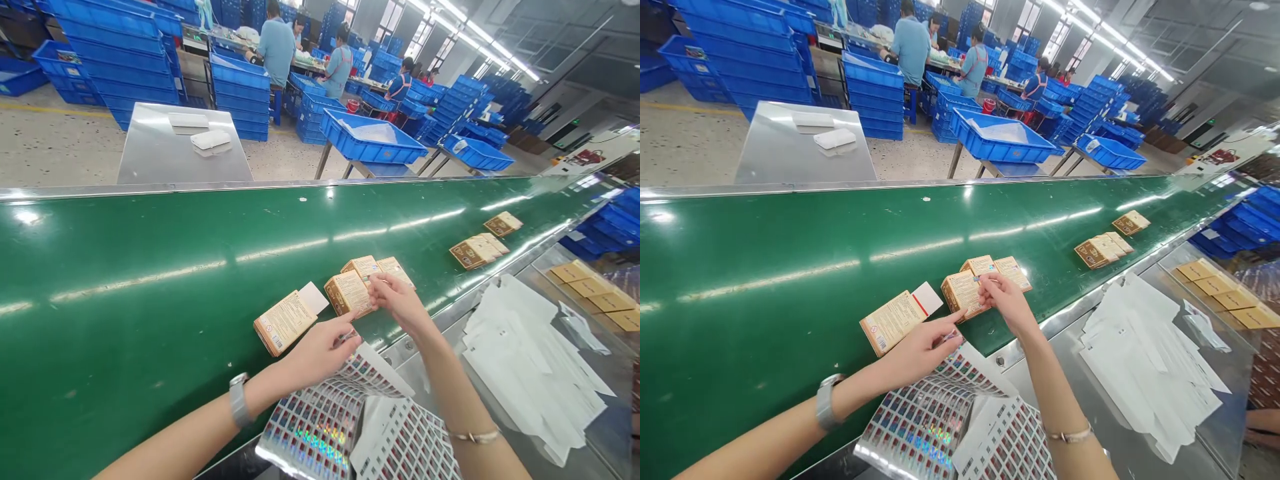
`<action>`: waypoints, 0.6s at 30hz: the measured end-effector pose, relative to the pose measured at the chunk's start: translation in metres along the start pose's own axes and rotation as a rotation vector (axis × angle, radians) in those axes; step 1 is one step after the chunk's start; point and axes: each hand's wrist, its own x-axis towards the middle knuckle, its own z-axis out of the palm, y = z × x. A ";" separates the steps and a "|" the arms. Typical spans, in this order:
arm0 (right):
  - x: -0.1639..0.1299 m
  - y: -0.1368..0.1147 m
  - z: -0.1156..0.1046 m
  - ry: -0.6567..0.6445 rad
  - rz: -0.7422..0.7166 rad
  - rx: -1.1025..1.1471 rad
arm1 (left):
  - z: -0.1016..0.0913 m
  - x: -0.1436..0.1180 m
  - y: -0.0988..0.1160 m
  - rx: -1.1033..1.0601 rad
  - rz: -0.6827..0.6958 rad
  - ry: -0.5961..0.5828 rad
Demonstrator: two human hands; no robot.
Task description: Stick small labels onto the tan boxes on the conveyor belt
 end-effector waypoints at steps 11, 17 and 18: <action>0.040 0.025 -0.025 -0.029 0.072 -0.031 | 0.015 0.050 -0.012 0.069 0.016 -0.030; 0.048 0.028 -0.030 0.080 0.044 -0.153 | 0.021 0.065 -0.011 0.083 0.039 -0.024; 0.050 0.029 -0.031 0.098 0.042 -0.175 | 0.023 0.064 -0.007 0.085 0.044 -0.023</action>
